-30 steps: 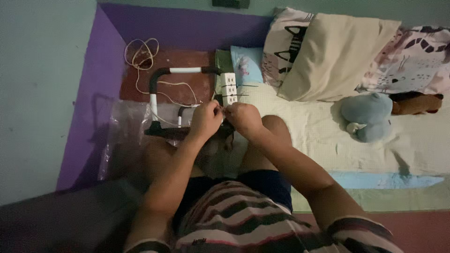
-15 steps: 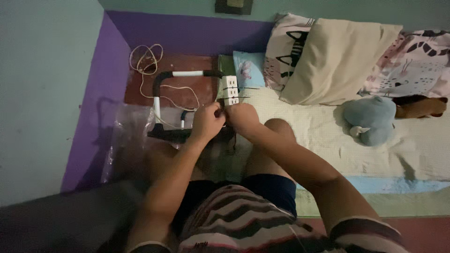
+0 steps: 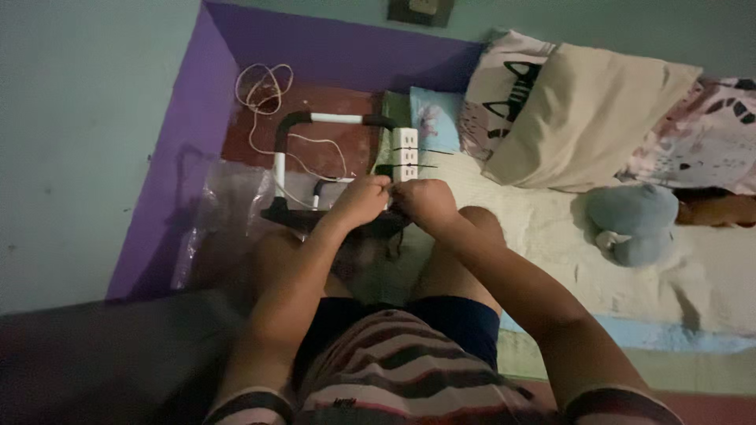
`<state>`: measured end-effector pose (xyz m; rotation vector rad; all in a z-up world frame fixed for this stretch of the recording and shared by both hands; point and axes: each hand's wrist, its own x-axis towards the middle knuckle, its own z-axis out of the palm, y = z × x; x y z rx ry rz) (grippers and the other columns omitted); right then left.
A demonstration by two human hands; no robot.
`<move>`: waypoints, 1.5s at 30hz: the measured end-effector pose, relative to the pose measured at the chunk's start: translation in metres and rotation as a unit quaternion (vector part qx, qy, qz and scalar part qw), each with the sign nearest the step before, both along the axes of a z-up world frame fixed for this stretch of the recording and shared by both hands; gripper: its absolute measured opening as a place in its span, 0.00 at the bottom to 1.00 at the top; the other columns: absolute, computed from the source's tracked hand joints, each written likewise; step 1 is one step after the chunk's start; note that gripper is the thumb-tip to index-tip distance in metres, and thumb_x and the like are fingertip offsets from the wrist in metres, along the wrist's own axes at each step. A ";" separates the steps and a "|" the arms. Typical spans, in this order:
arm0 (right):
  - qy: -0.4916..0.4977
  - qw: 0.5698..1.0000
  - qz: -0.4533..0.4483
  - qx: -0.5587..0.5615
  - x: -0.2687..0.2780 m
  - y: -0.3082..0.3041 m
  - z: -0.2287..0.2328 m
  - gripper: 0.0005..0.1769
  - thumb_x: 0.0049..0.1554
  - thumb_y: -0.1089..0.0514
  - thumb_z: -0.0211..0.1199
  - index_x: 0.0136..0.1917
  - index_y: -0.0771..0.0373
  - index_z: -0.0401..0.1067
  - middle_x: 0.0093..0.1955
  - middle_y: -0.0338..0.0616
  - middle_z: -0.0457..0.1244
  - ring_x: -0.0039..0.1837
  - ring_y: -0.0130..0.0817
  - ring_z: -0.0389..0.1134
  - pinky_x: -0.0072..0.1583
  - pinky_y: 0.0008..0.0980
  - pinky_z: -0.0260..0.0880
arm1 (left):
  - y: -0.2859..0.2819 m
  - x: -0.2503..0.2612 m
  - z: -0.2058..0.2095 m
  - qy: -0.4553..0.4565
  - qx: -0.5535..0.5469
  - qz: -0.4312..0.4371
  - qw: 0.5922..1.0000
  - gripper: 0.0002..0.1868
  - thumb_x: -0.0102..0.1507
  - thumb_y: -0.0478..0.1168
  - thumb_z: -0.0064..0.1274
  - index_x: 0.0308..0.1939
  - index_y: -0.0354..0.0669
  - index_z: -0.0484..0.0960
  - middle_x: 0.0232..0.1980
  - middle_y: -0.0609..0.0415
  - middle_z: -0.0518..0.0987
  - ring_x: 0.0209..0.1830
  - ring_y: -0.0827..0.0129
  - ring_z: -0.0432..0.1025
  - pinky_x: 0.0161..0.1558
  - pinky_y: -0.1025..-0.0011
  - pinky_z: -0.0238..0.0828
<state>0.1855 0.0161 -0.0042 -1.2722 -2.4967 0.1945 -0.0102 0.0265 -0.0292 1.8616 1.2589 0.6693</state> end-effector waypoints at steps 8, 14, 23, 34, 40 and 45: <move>-0.129 0.990 -0.049 -0.038 -0.007 0.015 -0.002 0.06 0.54 0.52 0.63 0.38 0.54 0.77 0.34 0.47 0.69 0.38 0.48 0.72 0.40 0.47 0.72 | 0.009 0.004 -0.009 -0.068 -0.023 -0.004 0.997 0.14 0.67 0.42 0.48 0.35 0.33 0.79 0.27 0.44 0.79 0.28 0.57 0.75 0.34 0.59 0.69; -0.020 0.994 -0.053 -0.093 -0.004 0.009 0.012 0.09 0.56 0.50 0.65 0.46 0.55 0.79 0.36 0.48 0.69 0.38 0.50 0.71 0.42 0.46 0.70 | 0.019 0.002 0.000 -0.027 -0.058 0.014 0.998 0.15 0.69 0.44 0.49 0.35 0.36 0.80 0.25 0.49 0.77 0.24 0.64 0.70 0.30 0.60 0.65; 0.298 0.935 -0.159 -0.107 -0.004 -0.034 0.013 0.16 0.54 0.61 0.67 0.57 0.61 0.77 0.46 0.46 0.70 0.45 0.37 0.74 0.44 0.35 0.74 | 0.006 0.000 0.024 -0.058 -0.079 0.023 0.995 0.17 0.67 0.48 0.54 0.32 0.37 0.80 0.24 0.51 0.77 0.22 0.67 0.71 0.28 0.63 0.66; 0.163 0.976 -0.143 -0.035 -0.018 -0.019 0.011 0.09 0.52 0.58 0.68 0.46 0.63 0.81 0.43 0.52 0.71 0.46 0.50 0.72 0.48 0.44 0.72 | -0.017 0.002 0.047 -0.017 0.120 -0.008 0.993 0.08 0.61 0.39 0.58 0.35 0.37 0.77 0.34 0.42 0.79 0.35 0.52 0.75 0.38 0.58 0.70; 0.094 0.965 -0.221 -0.105 -0.019 -0.020 0.009 0.13 0.54 0.52 0.68 0.45 0.65 0.80 0.41 0.55 0.70 0.43 0.53 0.72 0.46 0.46 0.71 | -0.008 0.008 0.047 0.118 -0.028 0.031 0.992 0.22 0.53 0.41 0.63 0.47 0.40 0.73 0.40 0.40 0.80 0.43 0.44 0.76 0.42 0.53 0.71; 0.254 0.943 -0.212 -0.018 -0.022 -0.031 0.002 0.10 0.56 0.56 0.67 0.45 0.65 0.79 0.46 0.55 0.70 0.47 0.53 0.72 0.49 0.44 0.72 | 0.013 0.008 -0.002 0.103 -0.014 -0.016 0.994 0.19 0.55 0.39 0.59 0.47 0.36 0.77 0.46 0.35 0.81 0.49 0.41 0.76 0.46 0.51 0.72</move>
